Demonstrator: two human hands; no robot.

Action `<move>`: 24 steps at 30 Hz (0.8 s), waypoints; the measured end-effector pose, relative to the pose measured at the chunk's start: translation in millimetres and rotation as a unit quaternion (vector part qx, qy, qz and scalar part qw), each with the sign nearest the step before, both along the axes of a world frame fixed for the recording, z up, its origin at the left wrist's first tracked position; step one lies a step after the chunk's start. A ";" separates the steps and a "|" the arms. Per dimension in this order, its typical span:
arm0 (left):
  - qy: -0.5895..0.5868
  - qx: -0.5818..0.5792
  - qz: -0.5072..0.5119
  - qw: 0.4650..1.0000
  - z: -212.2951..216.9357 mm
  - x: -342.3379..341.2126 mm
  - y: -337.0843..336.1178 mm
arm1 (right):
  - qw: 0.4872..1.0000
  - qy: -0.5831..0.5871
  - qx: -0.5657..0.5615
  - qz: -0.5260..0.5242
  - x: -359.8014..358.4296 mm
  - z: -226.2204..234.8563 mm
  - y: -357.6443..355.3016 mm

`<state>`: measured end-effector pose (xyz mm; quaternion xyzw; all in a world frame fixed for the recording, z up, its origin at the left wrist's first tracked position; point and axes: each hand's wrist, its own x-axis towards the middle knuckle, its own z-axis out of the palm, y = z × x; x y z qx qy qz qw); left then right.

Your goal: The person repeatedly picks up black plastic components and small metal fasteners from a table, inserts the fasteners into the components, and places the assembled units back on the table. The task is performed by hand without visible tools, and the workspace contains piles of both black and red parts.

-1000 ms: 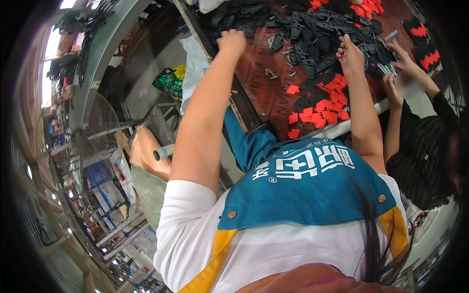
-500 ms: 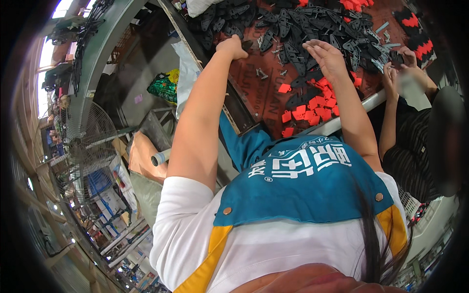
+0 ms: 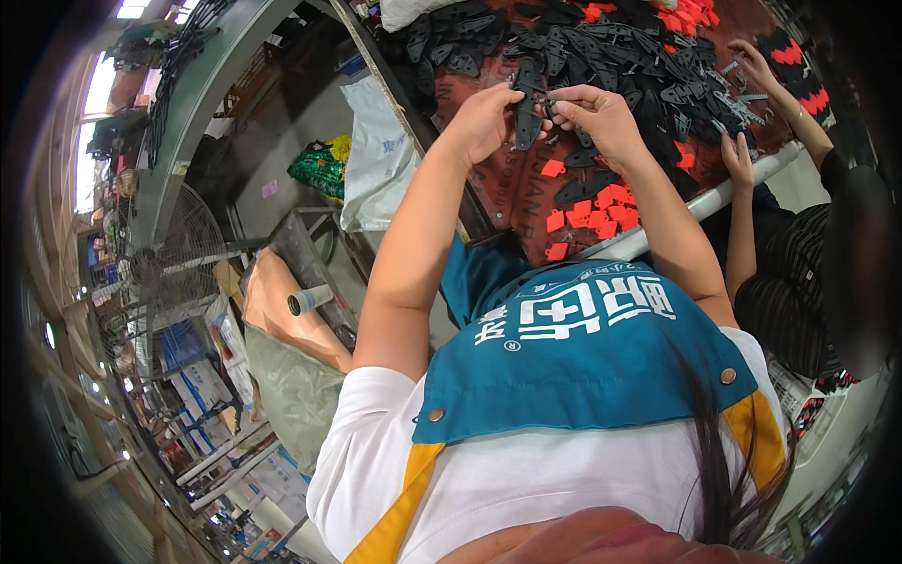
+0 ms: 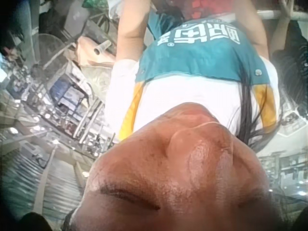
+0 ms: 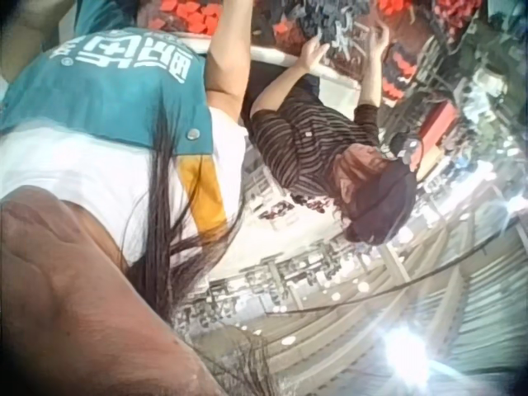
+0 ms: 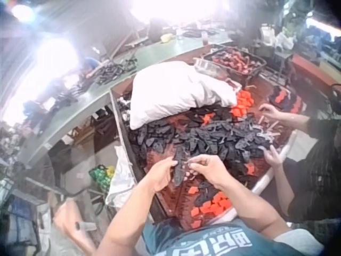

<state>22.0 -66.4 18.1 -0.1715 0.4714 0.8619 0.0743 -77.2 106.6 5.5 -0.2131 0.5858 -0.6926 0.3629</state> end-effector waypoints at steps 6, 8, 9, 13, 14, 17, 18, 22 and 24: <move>0.028 -0.019 0.036 0.999 18.8 8.2 16.8 | 0.998 0.066 0.023 -0.001 5.7 0.7 -4.4; 0.039 -0.050 0.043 0.997 17.4 7.9 16.8 | 0.996 0.086 0.020 0.000 10.5 4.0 -5.3; 0.044 -0.065 0.047 0.996 16.6 7.6 17.1 | 0.995 0.096 0.019 0.000 12.6 5.3 -6.1; 0.053 -0.043 0.069 0.995 16.2 4.5 21.5 | 0.994 0.096 0.011 -0.046 13.6 3.6 -9.3; 0.053 -0.046 0.073 0.995 14.8 3.8 21.4 | 0.994 0.094 0.008 -0.055 12.1 0.8 -9.5; 0.054 -0.049 0.063 0.995 15.9 2.2 22.5 | 0.995 0.077 0.008 -0.062 11.5 -0.8 -10.9; 0.054 -0.049 0.057 0.996 16.3 2.5 22.8 | 0.996 0.069 0.009 -0.060 12.1 -1.2 -11.6; 0.052 -0.110 0.040 0.992 13.4 -1.9 21.7 | 0.997 0.054 0.020 -0.058 11.9 -1.1 -13.0; 0.058 -0.078 0.061 0.993 12.8 -4.7 29.1 | 0.996 0.040 0.024 -0.072 10.7 -6.7 -13.5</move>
